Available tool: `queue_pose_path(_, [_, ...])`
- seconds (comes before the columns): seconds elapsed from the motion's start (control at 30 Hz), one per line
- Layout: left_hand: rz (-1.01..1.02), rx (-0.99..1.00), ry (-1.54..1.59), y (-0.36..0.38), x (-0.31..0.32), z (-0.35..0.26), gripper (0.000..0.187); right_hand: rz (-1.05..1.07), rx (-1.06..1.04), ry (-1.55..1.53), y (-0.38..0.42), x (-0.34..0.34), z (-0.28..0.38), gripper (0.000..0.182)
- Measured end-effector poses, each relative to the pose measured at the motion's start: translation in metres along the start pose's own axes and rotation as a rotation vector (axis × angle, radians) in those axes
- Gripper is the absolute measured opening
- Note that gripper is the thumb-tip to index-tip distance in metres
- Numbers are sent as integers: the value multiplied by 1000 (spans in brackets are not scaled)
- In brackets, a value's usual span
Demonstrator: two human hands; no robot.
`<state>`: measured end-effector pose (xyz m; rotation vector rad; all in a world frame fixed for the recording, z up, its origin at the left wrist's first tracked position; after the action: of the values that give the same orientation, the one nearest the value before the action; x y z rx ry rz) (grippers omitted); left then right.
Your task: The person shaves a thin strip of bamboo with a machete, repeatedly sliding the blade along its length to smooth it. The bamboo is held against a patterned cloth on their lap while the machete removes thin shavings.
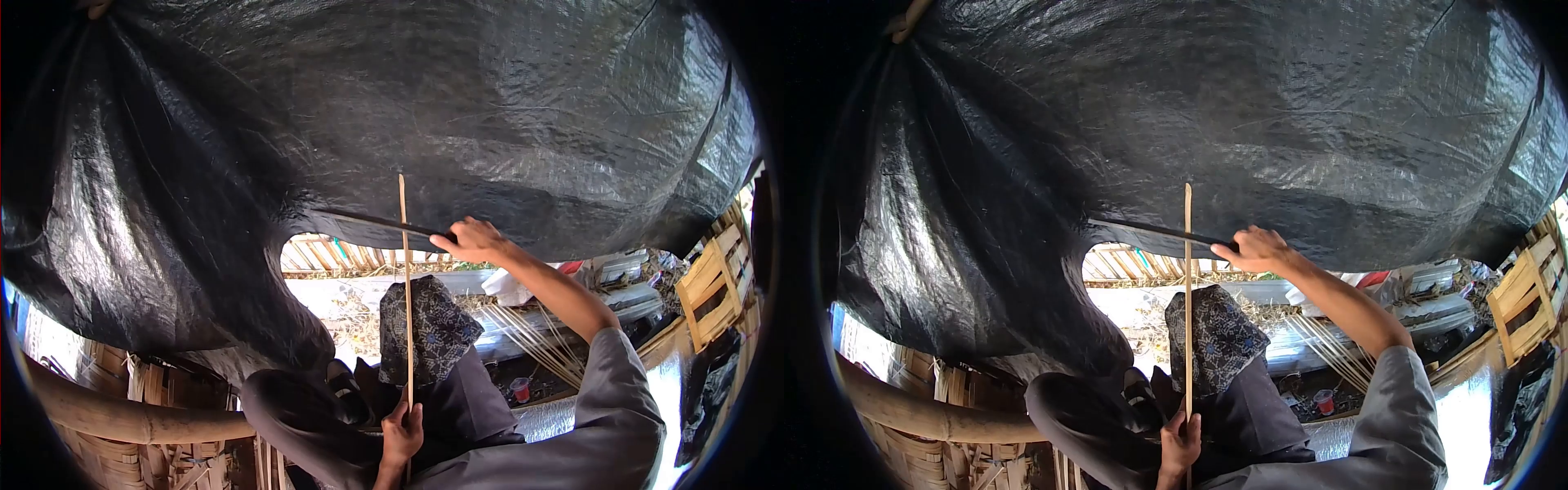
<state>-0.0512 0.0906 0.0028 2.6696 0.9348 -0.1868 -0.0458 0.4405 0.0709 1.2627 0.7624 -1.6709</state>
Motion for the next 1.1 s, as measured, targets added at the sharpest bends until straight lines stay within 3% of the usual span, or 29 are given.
queue_pose_path(0.07, [-16, 29, -26, 1, 0, 0, 35, -75, -41, 64, 0, -2, -3, 73])
queue_pose_path(0.17, [-11, 7, -23, 7, -1, -5, 32, -160, 299, 22, -4, -24, -38, 75])
queue_pose_path(0.2, [12, 32, -129, 12, 3, 3, 31, -128, 445, -140, -5, -29, -56, 75])
queue_pose_path(0.3, [59, 122, -212, 20, 22, 1, 24, -46, 452, -70, -4, -16, -88, 77])
queue_pose_path(0.37, [79, 28, -85, 19, 26, -1, 21, 28, 440, -106, 20, 14, -92, 80])
queue_pose_path(0.4, [47, 186, -6, 13, 28, 23, 22, 36, 435, -140, 32, 40, -99, 81])
queue_pose_path(0.5, [382, -342, 409, 13, 39, 48, 27, 152, 523, -267, 81, 141, -126, 82])
queue_pose_path(0.63, [401, -292, 444, 7, 26, 30, 26, 121, 681, -607, 179, 192, -75, 77])
queue_pose_path(0.67, [374, -279, 394, 4, 23, 31, 25, 90, 685, -785, 203, 264, -108, 69])
queue_pose_path(0.7, [344, -268, 348, 2, 21, 31, 25, 181, 938, -780, 231, 247, -79, 60])
queue_pose_path(0.73, [336, -270, 374, 0, 20, 29, 25, 84, 845, -1035, 253, 273, -77, 55])
queue_pose_path(0.8, [270, -232, 141, -5, 17, 20, 24, 102, 858, -1034, 274, 258, -47, 53])
queue_pose_path(0.87, [205, -103, 79, -9, 14, 7, 21, -80, 807, -1044, 297, 261, -49, 52])
queue_pose_path(0.9, [172, -75, 18, -11, 12, 2, 22, -46, 806, -1029, 302, 257, -48, 52])
queue_pose_path(0.97, [135, -69, -46, -11, 9, 1, 22, -211, 754, -794, 306, 220, -47, 54])
queue_pose_path(1.0, [138, -49, -24, -11, 9, 0, 23, -243, 990, -917, 312, 204, -34, 50])
queue_pose_path(1.1, [144, -51, 18, -13, 12, 3, 25, -504, 806, -1261, 277, 153, 12, 49])
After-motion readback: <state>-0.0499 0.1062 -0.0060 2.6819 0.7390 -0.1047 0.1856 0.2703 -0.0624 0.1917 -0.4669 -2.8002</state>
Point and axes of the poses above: each hand's wrist, its own y-axis away from the middle knuckle, its own x-axis out of the palm, z = x × y, the point moved 8 cm from there along -y, towards the middle knuckle, and after that the axes turned 13 degrees about -x, right-handed, at the moved point
